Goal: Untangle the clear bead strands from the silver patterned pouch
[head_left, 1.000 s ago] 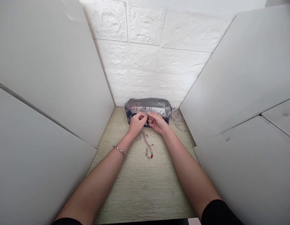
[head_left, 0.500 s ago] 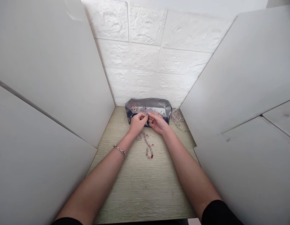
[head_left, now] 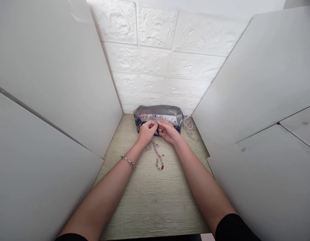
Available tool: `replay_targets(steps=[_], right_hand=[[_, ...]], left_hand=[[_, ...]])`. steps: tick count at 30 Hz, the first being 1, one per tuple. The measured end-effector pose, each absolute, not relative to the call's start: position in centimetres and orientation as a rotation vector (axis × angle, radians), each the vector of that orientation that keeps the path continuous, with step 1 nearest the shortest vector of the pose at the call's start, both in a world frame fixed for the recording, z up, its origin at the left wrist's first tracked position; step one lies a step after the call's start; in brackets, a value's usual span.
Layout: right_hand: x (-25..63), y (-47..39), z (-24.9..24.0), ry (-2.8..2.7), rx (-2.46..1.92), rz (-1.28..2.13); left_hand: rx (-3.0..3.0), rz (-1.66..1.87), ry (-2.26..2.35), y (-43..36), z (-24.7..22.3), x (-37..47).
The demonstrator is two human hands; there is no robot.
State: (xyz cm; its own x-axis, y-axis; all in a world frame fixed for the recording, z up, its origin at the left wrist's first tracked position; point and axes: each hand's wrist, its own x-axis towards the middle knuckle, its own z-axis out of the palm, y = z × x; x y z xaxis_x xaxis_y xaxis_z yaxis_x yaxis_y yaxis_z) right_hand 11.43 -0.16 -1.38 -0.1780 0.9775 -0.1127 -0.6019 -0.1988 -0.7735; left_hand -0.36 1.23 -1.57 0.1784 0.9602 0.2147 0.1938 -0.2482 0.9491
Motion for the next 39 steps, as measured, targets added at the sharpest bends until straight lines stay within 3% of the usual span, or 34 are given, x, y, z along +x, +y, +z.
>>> replay_targets(steps=[39], right_hand=[[11.20,-0.14,-1.32,-0.733,-0.775,1.642]], left_hand=[[1.609,1.139,1.078,1.52,-1.93,-0.36]])
